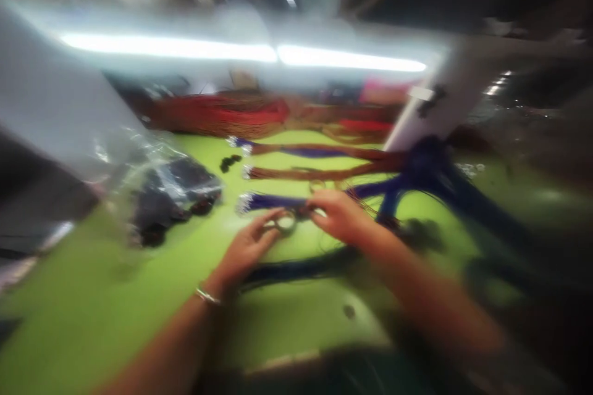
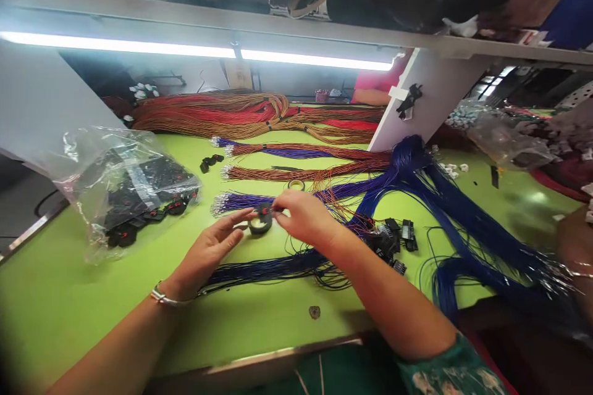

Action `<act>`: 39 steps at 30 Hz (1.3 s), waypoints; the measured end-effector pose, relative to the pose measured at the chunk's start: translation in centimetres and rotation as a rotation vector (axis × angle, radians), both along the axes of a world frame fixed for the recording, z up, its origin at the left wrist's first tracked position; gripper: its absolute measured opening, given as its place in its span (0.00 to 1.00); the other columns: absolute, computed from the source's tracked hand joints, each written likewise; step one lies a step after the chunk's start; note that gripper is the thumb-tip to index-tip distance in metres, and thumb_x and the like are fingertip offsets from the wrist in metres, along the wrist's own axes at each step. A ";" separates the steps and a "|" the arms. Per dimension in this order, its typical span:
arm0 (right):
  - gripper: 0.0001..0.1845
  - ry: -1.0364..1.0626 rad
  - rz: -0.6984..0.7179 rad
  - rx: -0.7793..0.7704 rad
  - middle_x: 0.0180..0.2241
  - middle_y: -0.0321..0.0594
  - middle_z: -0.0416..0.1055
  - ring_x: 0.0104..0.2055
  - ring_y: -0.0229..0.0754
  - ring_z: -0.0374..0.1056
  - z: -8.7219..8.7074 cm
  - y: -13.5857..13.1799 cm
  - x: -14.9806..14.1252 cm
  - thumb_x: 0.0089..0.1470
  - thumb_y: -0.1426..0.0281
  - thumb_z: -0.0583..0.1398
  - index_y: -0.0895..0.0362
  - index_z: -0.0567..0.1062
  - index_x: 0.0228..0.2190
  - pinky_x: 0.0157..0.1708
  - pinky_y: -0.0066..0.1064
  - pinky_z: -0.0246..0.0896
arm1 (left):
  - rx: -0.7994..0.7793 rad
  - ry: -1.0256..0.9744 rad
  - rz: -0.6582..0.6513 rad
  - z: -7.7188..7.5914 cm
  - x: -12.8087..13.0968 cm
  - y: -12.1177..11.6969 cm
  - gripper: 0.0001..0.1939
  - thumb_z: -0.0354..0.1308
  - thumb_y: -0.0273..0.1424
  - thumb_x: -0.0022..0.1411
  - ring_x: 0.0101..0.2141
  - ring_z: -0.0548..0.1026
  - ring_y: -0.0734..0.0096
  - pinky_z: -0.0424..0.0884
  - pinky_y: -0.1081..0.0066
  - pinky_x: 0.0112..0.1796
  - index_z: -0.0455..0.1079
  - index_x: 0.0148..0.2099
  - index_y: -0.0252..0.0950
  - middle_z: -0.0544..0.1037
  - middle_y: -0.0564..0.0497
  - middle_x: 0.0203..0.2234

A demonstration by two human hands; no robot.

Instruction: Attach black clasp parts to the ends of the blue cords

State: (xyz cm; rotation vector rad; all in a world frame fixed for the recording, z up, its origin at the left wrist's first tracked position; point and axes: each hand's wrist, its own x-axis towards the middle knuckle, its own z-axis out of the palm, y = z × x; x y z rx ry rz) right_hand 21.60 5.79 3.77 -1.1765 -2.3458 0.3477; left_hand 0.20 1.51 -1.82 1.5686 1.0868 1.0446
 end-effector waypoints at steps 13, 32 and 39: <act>0.22 -0.020 -0.174 -0.351 0.47 0.43 0.71 0.48 0.47 0.67 -1.9 -4.9 18.4 0.47 0.63 0.61 0.53 0.73 0.45 0.48 0.36 0.62 | 0.378 0.812 -0.117 -3.8 0.9 0.6 0.29 0.45 0.38 0.64 0.63 0.40 0.49 0.47 0.49 0.58 0.49 0.65 0.36 0.45 0.40 0.65; 0.12 0.078 -0.181 0.061 0.37 0.41 0.74 0.40 0.43 0.69 0.3 -9.3 12.4 0.53 0.73 0.54 0.53 0.75 0.36 0.42 0.35 0.65 | 0.415 0.699 -0.048 -2.9 0.5 0.6 0.24 0.49 0.34 0.62 0.62 0.49 0.50 0.51 0.47 0.57 0.59 0.60 0.38 0.55 0.40 0.62; 0.11 0.096 0.219 -0.336 0.38 0.41 0.73 0.42 0.39 0.69 -0.1 -13.7 9.2 0.54 0.74 0.56 0.53 0.76 0.37 0.44 0.30 0.64 | 0.483 0.482 0.073 1.9 0.4 -0.8 0.18 0.53 0.31 0.59 0.55 0.64 0.56 0.57 0.54 0.56 0.70 0.52 0.39 0.70 0.43 0.52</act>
